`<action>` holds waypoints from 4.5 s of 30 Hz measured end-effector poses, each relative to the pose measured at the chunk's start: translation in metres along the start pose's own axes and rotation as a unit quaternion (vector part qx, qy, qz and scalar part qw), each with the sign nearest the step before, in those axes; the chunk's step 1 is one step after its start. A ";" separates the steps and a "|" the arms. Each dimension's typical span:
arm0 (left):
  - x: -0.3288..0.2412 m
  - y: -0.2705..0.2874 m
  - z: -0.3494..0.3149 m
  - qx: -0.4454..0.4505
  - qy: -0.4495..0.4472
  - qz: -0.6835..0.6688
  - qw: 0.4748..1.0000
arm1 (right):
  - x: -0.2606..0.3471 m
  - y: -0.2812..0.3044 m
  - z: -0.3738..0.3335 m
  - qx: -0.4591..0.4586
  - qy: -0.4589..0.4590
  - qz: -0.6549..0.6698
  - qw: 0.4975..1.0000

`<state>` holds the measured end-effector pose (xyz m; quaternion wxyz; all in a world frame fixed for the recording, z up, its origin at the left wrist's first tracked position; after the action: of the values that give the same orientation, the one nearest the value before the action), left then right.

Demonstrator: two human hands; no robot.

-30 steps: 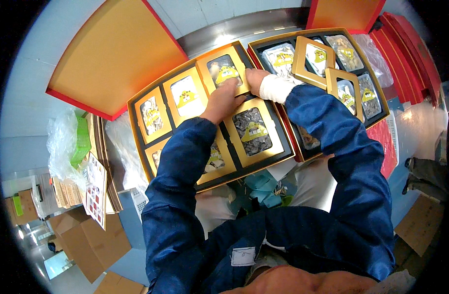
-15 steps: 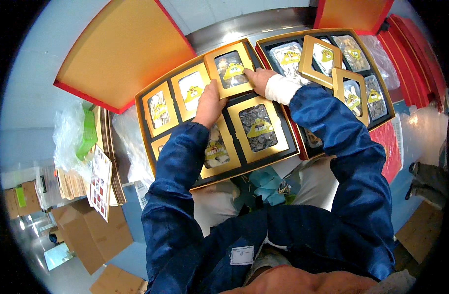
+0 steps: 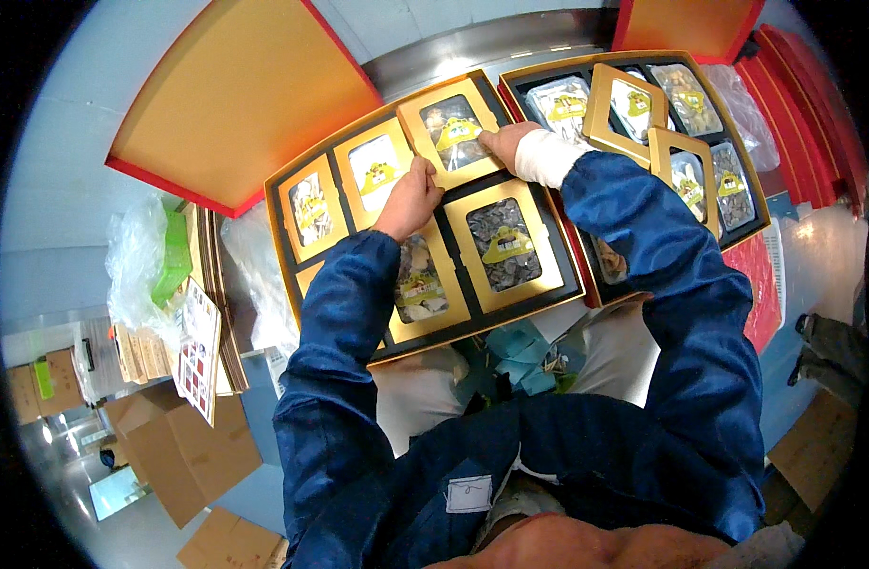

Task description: The person places small prepackaged food items into a red gift box, then closes the lid. The person repeats the process with a second box.

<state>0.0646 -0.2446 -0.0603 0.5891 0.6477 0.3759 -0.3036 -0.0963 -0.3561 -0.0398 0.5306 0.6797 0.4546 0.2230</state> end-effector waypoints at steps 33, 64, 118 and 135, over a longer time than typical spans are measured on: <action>0.027 0.015 0.039 -0.116 0.089 0.032 0.989 | -0.038 0.001 0.048 -0.063 -0.154 0.144 0.976; 0.028 0.052 0.123 0.022 0.115 -0.086 0.989 | -0.063 0.000 0.108 0.119 -0.125 0.198 0.965; 0.064 0.040 0.130 -0.142 -0.040 0.048 0.988 | 0.000 -0.002 -0.002 -0.005 0.021 -0.011 1.000; 0.052 0.039 0.124 -0.109 -0.026 0.029 0.993 | -0.013 -0.016 0.001 -0.026 0.045 0.054 0.997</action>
<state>0.1315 -0.3622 -0.0975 0.6746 0.5818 0.3724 -0.2603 -0.1080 -0.3674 -0.0521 0.5143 0.6785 0.4350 0.2932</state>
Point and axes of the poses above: each hand's wrist, its own z-axis towards the middle knuckle, its own y-axis out of the back of the hand, x = y × z, the point moved 4 cm from there along z, towards the middle knuckle, and after that the axes turned 15 degrees about -z, right-handed, at the moved point
